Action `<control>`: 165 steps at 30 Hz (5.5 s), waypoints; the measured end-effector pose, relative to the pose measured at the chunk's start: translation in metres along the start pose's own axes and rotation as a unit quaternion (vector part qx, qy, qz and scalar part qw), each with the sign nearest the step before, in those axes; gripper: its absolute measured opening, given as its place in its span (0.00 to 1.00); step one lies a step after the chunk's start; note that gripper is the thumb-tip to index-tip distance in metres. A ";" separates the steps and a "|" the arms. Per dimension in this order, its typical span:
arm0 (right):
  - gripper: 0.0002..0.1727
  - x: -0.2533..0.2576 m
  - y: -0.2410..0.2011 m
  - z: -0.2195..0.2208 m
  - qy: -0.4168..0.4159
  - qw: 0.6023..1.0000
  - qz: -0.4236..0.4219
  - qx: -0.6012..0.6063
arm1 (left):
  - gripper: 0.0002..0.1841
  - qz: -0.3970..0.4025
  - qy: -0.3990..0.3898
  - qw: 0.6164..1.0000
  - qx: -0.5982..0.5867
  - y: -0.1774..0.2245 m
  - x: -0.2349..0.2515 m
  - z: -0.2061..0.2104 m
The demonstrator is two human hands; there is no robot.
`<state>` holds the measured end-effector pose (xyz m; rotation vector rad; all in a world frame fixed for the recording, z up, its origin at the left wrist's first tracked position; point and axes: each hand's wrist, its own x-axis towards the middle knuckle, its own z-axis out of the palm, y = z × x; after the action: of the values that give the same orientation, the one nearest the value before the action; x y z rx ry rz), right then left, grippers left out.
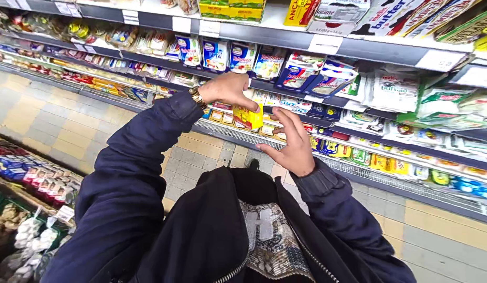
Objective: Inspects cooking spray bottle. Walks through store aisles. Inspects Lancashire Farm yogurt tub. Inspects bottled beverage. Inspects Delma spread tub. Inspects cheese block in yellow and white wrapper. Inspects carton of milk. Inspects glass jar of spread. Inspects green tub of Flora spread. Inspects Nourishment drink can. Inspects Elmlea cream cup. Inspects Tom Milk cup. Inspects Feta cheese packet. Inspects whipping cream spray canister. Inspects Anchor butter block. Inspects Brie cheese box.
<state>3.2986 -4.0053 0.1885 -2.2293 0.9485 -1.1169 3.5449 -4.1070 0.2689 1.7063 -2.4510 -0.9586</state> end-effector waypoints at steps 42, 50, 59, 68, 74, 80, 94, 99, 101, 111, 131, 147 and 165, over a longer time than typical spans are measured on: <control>0.47 -0.172 -0.083 0.120 -0.036 0.890 0.266 0.369 | 0.36 0.148 0.177 0.755 -0.614 -0.091 -0.247 0.281; 0.43 -0.179 -0.082 0.119 -0.032 0.896 0.240 0.372 | 0.37 0.150 0.176 0.757 -0.611 -0.087 -0.251 0.282; 0.43 -0.178 -0.084 0.120 -0.031 0.904 0.231 0.358 | 0.37 0.154 0.173 0.754 -0.615 -0.090 -0.252 0.282; 0.42 -0.173 -0.085 0.125 -0.026 0.907 0.223 0.355 | 0.36 0.161 0.182 0.752 -0.612 -0.095 -0.254 0.279; 0.42 -0.167 -0.086 0.130 -0.029 0.908 0.219 0.357 | 0.36 0.164 0.187 0.746 -0.618 -0.101 -0.256 0.277; 0.44 -0.160 -0.088 0.135 -0.034 0.908 0.220 0.355 | 0.36 0.172 0.191 0.744 -0.617 -0.109 -0.257 0.276; 0.45 -0.146 -0.085 0.144 -0.050 0.912 0.219 0.343 | 0.36 0.167 0.192 0.743 -0.619 -0.123 -0.252 0.269; 0.42 -0.135 -0.081 0.143 -0.055 0.916 0.214 0.334 | 0.37 0.163 0.194 0.738 -0.625 -0.127 -0.246 0.265; 0.42 -0.129 -0.078 0.141 -0.053 0.919 0.207 0.332 | 0.37 0.165 0.193 0.734 -0.630 -0.128 -0.240 0.263; 0.40 -0.073 -0.053 0.120 -0.018 0.941 0.169 0.292 | 0.43 0.180 0.203 0.715 -0.645 -0.129 -0.197 0.230; 0.31 0.180 0.056 0.022 0.257 0.944 -0.013 -0.206 | 0.38 0.133 0.292 0.719 -0.616 -0.140 -0.168 0.206; 0.27 0.247 0.110 0.046 0.195 0.899 0.042 -0.390 | 0.34 0.045 0.365 0.709 -0.602 -0.129 -0.198 0.225; 0.30 0.260 0.110 0.054 0.156 0.915 0.133 -0.348 | 0.32 0.067 0.361 0.701 -0.611 -0.151 -0.232 0.219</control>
<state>3.4140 -4.2672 0.2156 -2.3507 1.9782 -1.1421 3.6939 -3.8387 0.0949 0.9988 -0.9058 -1.1314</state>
